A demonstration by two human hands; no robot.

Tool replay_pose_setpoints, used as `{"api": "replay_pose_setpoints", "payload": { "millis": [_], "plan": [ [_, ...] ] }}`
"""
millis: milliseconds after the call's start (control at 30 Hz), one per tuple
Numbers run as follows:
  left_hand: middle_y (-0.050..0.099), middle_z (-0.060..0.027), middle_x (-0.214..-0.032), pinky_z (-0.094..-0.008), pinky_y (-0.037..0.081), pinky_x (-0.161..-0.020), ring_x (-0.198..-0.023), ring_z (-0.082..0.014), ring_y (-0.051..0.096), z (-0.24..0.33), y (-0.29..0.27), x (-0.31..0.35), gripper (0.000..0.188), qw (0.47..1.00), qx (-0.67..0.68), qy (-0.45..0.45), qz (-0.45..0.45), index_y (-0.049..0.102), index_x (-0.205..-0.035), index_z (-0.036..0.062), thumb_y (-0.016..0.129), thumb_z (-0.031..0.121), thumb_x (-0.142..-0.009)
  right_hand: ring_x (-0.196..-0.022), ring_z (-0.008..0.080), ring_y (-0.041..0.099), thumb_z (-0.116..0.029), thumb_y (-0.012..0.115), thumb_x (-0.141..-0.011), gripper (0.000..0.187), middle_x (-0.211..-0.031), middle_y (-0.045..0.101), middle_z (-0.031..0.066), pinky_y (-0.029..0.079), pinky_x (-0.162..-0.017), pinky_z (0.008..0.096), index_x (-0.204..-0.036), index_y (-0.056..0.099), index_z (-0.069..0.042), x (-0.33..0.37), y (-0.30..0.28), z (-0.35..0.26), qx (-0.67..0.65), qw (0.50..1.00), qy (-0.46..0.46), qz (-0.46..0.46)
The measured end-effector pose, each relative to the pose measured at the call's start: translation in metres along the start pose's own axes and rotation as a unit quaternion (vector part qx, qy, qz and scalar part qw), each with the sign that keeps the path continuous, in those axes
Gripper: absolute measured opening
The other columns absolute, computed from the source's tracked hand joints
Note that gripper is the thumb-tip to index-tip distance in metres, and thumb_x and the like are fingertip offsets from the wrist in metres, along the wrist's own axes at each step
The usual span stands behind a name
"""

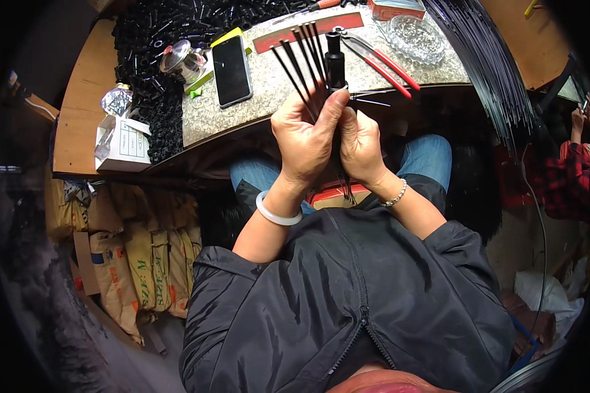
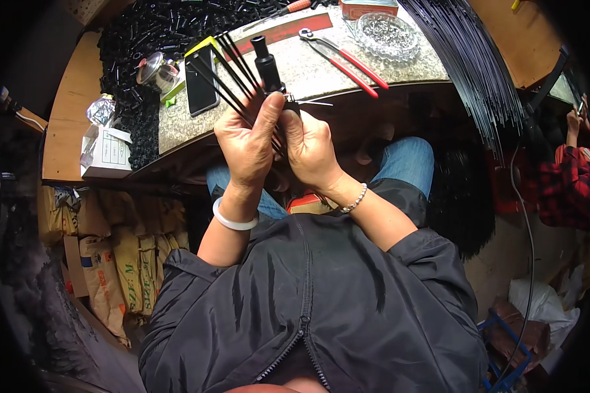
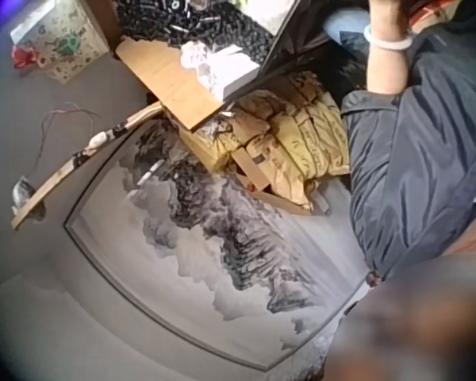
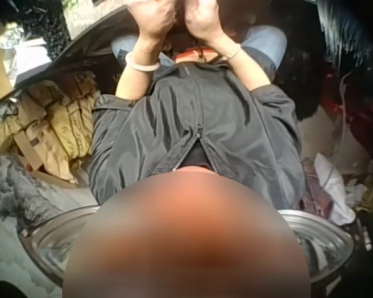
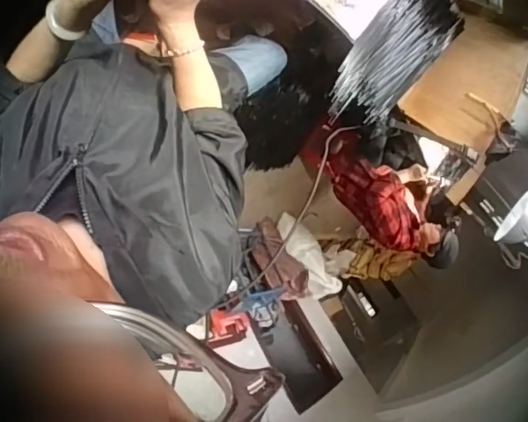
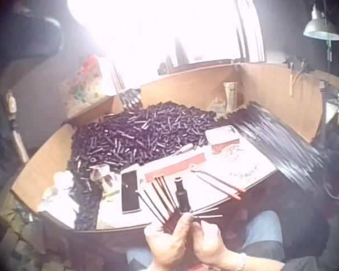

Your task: Assembling black industrial components, likely wire harnesses, using pliers and manual dexterity at a workbench.

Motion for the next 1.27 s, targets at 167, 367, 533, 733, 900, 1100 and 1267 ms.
{"api": "replay_pose_setpoints", "payload": {
  "millis": [167, 367, 533, 733, 900, 1100, 1267],
  "plan": [
    [0.064, 0.0001, -0.084, -0.0195, 0.046, -0.063, -0.069, -0.0054, 0.056, -0.019, -0.01, 0.0, 0.025, 0.997, 0.042, -0.063, -0.034, 0.062, -0.105, -0.0019, 0.07, 0.009, -0.084, -0.086, 0.0057, 0.056, -0.012, 0.057, -0.093, 0.023, -0.1, 0.063, 0.0052, 0.046, -0.075, 0.0204, -0.11, 0.051, 0.002, 0.005, -0.002, 0.001, -0.187, 0.982, 0.026, 0.028],
    [0.065, -0.0043, -0.092, -0.0215, 0.047, -0.072, -0.079, -0.0086, 0.059, -0.023, -0.013, 0.001, 0.024, 0.994, 0.088, -0.038, -0.045, 0.061, -0.106, -0.0012, 0.066, 0.012, -0.087, -0.078, 0.0033, 0.053, -0.013, 0.059, -0.092, 0.014, -0.089, 0.061, -0.0007, 0.043, -0.073, 0.0182, -0.097, 0.059, -0.001, 0.01, -0.01, 0.008, -0.177, 0.981, 0.057, 0.054],
    [0.065, -0.0026, -0.089, -0.0212, 0.047, -0.072, -0.078, -0.0075, 0.058, -0.013, -0.013, 0.001, 0.024, 0.996, 0.086, -0.017, -0.017, 0.062, -0.106, -0.0025, 0.067, 0.011, -0.086, -0.078, 0.0034, 0.055, -0.01, 0.063, -0.089, 0.013, -0.089, 0.062, 0.0, 0.046, -0.074, 0.018, -0.097, 0.058, -0.001, 0.008, -0.003, 0.01, -0.245, 0.962, 0.107, 0.047],
    [0.065, -0.0031, -0.089, -0.0217, 0.048, -0.07, -0.077, -0.009, 0.06, -0.023, -0.014, 0.001, 0.021, 0.995, 0.088, -0.033, -0.028, 0.061, -0.104, -0.001, 0.065, 0.012, -0.088, -0.082, 0.004, 0.055, -0.01, 0.065, -0.088, 0.014, -0.092, 0.062, 0.0011, 0.046, -0.076, 0.0184, -0.096, 0.058, -0.001, 0.004, 0.002, 0.009, -0.254, 0.96, 0.113, 0.0],
    [0.066, -0.0027, -0.089, -0.0212, 0.048, -0.072, -0.079, -0.0075, 0.059, -0.014, -0.013, 0.002, 0.024, 0.993, 0.116, -0.022, -0.02, 0.063, -0.106, -0.0018, 0.067, 0.011, -0.086, -0.079, 0.0041, 0.056, -0.011, 0.065, -0.088, 0.015, -0.089, 0.065, 0.0022, 0.046, -0.072, 0.0182, -0.096, 0.064, 0.002, 0.004, -0.005, 0.005, -0.216, 0.973, 0.079, 0.031],
    [0.066, -0.0031, -0.087, -0.0207, 0.047, -0.071, -0.077, -0.0077, 0.059, -0.015, -0.013, 0.003, 0.021, 0.995, 0.097, -0.029, -0.024, 0.063, -0.104, -0.0012, 0.066, 0.011, -0.087, -0.078, 0.0032, 0.055, -0.012, 0.063, -0.089, 0.015, -0.088, 0.065, 0.0006, 0.044, -0.071, 0.0172, -0.094, 0.064, 0.002, 0.004, -0.007, 0.007, -0.172, 0.98, 0.087, 0.042],
    [0.067, -0.0044, -0.087, -0.0214, 0.048, -0.071, -0.076, -0.0086, 0.06, -0.019, -0.017, 0.004, 0.02, 0.994, 0.106, -0.02, -0.028, 0.063, -0.104, -0.0002, 0.065, 0.01, -0.087, -0.075, 0.0064, 0.059, -0.014, 0.065, -0.088, 0.021, -0.087, 0.067, 0.0037, 0.049, -0.069, 0.02, -0.103, 0.064, 0.001, 0.007, 0.0, 0.013, -0.244, 0.964, 0.096, 0.039]
  ]
}}
Point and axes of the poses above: each hand's wrist, its own x-axis away from the middle knuckle, its own y-axis out of the palm, z = x × y, the point moved 9 cm from there along -x, towards the middle knuckle
